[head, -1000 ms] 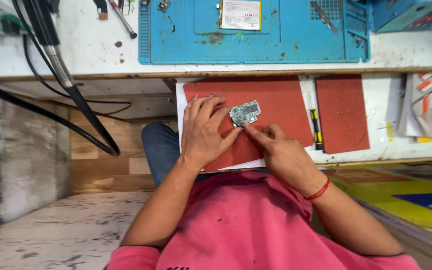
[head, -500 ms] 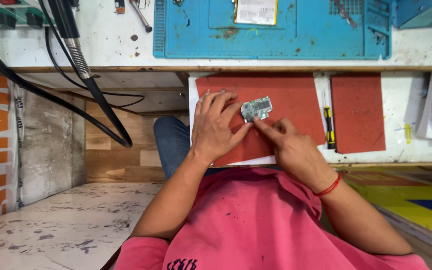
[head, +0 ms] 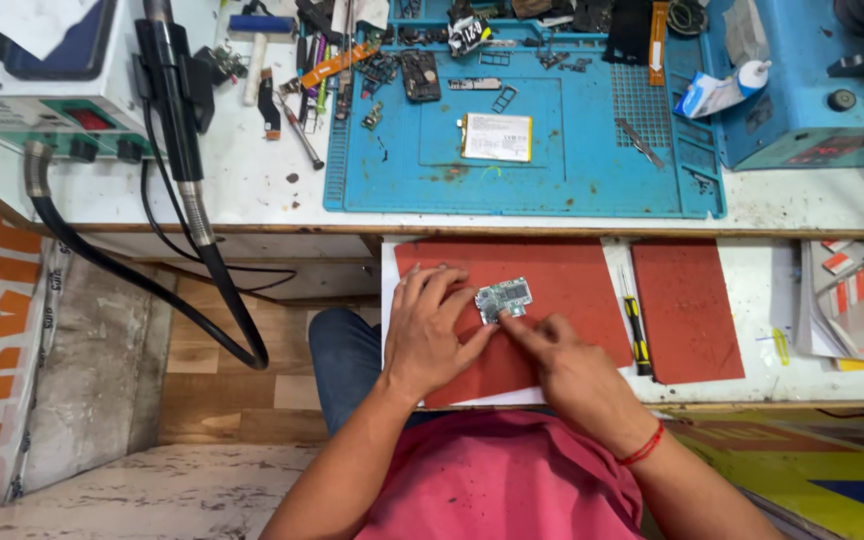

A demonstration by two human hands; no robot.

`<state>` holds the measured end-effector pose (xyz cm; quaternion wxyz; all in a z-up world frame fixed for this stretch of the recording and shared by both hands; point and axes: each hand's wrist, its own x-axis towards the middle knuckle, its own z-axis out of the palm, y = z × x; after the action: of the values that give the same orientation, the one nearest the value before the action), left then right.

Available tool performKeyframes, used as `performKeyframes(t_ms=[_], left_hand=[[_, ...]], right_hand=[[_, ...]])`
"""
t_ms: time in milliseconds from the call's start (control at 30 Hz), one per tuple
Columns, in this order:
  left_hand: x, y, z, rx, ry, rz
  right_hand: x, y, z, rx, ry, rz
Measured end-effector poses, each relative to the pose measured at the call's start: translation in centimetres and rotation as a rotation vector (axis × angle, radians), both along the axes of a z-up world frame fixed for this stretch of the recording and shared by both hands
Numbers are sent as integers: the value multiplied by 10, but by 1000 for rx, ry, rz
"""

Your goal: The person scrubs a small circuit board with a toothbrush on a red mat, then uses a hot air gun to blow air onto the board. The person holds the board with the left hand while scrubbing and later uses the hot air gun with the right hand.

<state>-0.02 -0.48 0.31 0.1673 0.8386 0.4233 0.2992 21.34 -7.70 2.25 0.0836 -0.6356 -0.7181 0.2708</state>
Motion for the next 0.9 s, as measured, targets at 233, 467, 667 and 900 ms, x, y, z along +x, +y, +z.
performKeyframes(t_ms=[233, 467, 667, 900], left_hand=[[-1, 0, 2, -49, -17, -5], [4, -2, -1, 60, 82, 53], [4, 0, 0, -10, 56, 12], [3, 3, -7, 22, -30, -15]], right_hand=[[-6, 3, 1, 129, -11, -11], [-3, 1, -10, 181, 22, -23], [-8, 5, 6, 52, -106, -39], [-3, 8, 10, 15, -44, 39]])
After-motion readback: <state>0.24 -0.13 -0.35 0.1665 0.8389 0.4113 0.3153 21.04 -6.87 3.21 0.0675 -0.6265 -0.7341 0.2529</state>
